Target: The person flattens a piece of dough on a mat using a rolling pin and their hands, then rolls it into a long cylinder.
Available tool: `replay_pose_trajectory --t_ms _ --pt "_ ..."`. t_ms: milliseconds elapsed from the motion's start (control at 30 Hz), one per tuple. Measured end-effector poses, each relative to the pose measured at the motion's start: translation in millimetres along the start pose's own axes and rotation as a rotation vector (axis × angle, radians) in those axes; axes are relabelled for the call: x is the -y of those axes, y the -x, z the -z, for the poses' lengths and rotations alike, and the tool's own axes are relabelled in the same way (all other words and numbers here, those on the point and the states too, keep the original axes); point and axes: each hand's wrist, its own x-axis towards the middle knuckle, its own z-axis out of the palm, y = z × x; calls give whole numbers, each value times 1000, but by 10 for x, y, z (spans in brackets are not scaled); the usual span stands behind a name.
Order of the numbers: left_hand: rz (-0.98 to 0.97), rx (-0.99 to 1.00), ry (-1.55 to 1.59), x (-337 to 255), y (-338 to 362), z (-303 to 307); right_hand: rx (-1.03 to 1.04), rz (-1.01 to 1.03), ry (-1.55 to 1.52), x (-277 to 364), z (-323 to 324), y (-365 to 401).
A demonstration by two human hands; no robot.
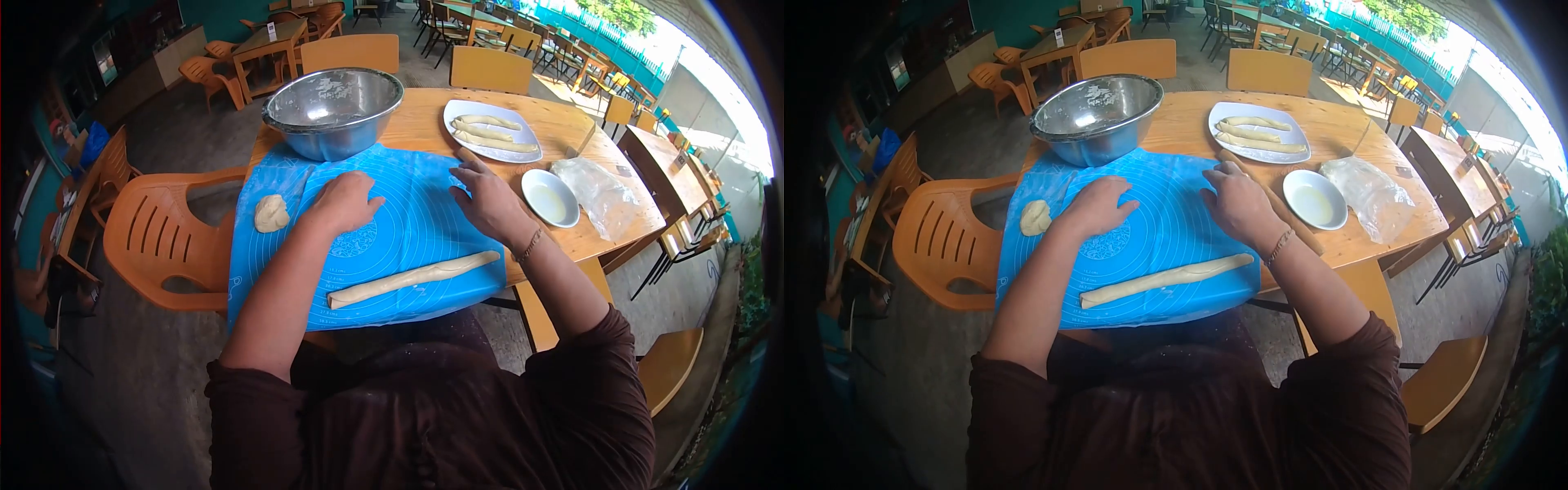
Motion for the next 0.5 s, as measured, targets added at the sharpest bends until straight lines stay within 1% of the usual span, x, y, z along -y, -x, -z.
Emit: replay_pose_trajectory --t_ms 33,67,100,133,167,200,233,267,300,333,367,400,467,500 --pt "47 23 68 0 -23 101 -4 5 -1 -112 -58 -86" --pt "51 18 67 58 -55 150 38 -2 78 -211 -127 -173" --pt "118 -194 63 149 -82 202 81 -8 156 -283 -186 -237" --pt "185 -404 57 191 -91 278 80 2 153 -288 -213 -272" --pt "194 -410 52 225 -102 354 133 -26 188 -283 -241 -307" --pt "354 -566 176 264 -108 440 186 -55 221 -270 -263 -352" --pt "512 -719 300 289 -118 517 185 -46 214 -246 -275 -401" --pt "518 -720 292 321 -162 559 225 -110 228 -214 -283 -438" --pt "651 -630 692 350 -216 600 267 -174 246 -188 -294 -469" --pt "766 -520 1093 374 -264 640 267 -168 244 -166 -310 -493" --pt "694 -453 1181 470 -304 623 236 -179 233 -142 -324 -510" --pt "694 -457 1181 581 -384 580 205 -191 222 -124 -334 -531" --pt "614 -547 1331 776 -554 488 196 -162 226 -172 -412 -628" --pt "614 -545 1332 862 -611 461 188 -136 229 -194 -441 -676"
